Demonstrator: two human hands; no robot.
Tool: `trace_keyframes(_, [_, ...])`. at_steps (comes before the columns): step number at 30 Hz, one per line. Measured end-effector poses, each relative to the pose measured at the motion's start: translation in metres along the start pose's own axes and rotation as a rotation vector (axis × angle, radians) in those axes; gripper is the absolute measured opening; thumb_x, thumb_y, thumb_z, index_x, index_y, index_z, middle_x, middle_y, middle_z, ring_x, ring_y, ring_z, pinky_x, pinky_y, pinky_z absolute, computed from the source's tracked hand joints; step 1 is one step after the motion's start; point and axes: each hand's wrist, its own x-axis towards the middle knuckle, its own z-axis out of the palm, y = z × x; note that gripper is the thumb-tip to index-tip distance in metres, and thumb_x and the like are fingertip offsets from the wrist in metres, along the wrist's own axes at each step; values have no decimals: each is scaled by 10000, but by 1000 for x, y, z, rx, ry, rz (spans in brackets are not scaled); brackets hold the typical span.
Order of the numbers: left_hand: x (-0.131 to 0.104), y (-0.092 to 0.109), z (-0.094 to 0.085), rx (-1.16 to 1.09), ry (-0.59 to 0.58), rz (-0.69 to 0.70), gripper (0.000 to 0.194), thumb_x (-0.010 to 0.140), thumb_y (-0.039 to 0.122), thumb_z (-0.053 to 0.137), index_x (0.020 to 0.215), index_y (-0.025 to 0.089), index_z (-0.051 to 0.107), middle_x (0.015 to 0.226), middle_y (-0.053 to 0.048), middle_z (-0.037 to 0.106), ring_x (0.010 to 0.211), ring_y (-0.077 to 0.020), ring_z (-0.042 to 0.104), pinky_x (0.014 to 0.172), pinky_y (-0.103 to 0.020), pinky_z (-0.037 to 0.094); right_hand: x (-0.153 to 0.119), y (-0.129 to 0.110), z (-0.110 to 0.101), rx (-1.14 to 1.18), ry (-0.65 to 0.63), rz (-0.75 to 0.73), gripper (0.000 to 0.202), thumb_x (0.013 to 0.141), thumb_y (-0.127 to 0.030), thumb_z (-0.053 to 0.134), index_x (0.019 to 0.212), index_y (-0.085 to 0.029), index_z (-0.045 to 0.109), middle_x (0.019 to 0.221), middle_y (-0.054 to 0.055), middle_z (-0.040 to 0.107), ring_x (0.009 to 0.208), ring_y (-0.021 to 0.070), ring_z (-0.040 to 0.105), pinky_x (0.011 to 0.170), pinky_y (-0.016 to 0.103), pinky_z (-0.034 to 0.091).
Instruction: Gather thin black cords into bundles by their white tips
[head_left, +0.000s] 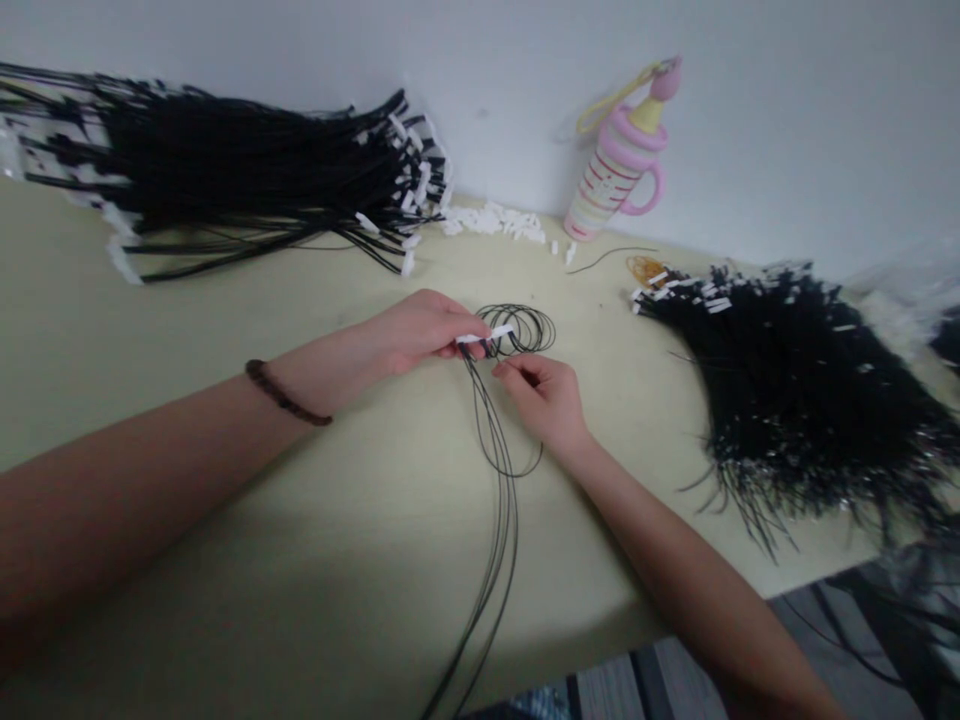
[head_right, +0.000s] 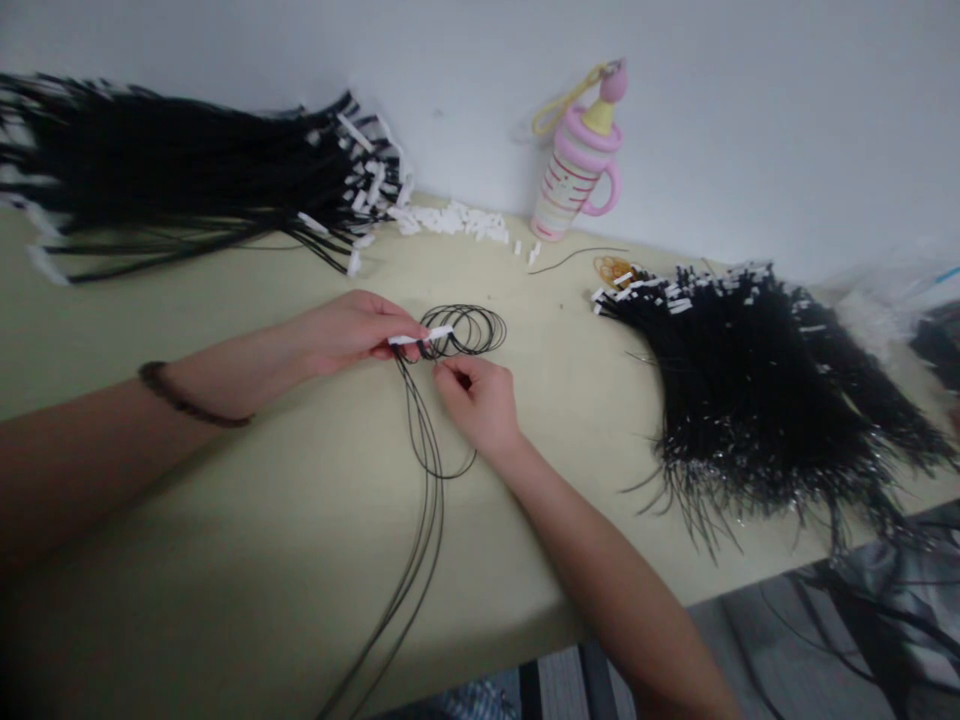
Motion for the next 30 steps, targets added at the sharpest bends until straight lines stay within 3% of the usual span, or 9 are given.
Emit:
trace_keyframes(13, [2, -3, -1, -42, -6, 41, 98, 638, 149, 591, 556, 129, 642, 537, -9, 590, 475, -71, 455, 471, -209, 303, 4, 0, 2, 2, -25, 20, 220, 815, -224, 426, 712, -160, 610, 581, -23, 525, 539, 98, 470, 530, 206, 331])
trace_keyframes(21, [16, -19, -3, -36, -10, 82, 145, 662, 268, 643, 617, 135, 678, 617, -41, 646, 523, -84, 504, 464, -205, 304, 3, 0, 4, -39, -14, -2, 243, 843, -232, 380, 690, -171, 557, 585, -21, 513, 571, 112, 488, 560, 219, 333])
trace_keyframes(30, [7, -17, 6, 43, 18, 123, 136, 694, 242, 617, 616, 147, 674, 586, -18, 636, 561, -85, 524, 503, -192, 337, 1, -4, 6, -196, 30, -46, 220, 840, -213, 370, 687, -170, 521, 616, -5, 510, 593, 116, 470, 571, 220, 322])
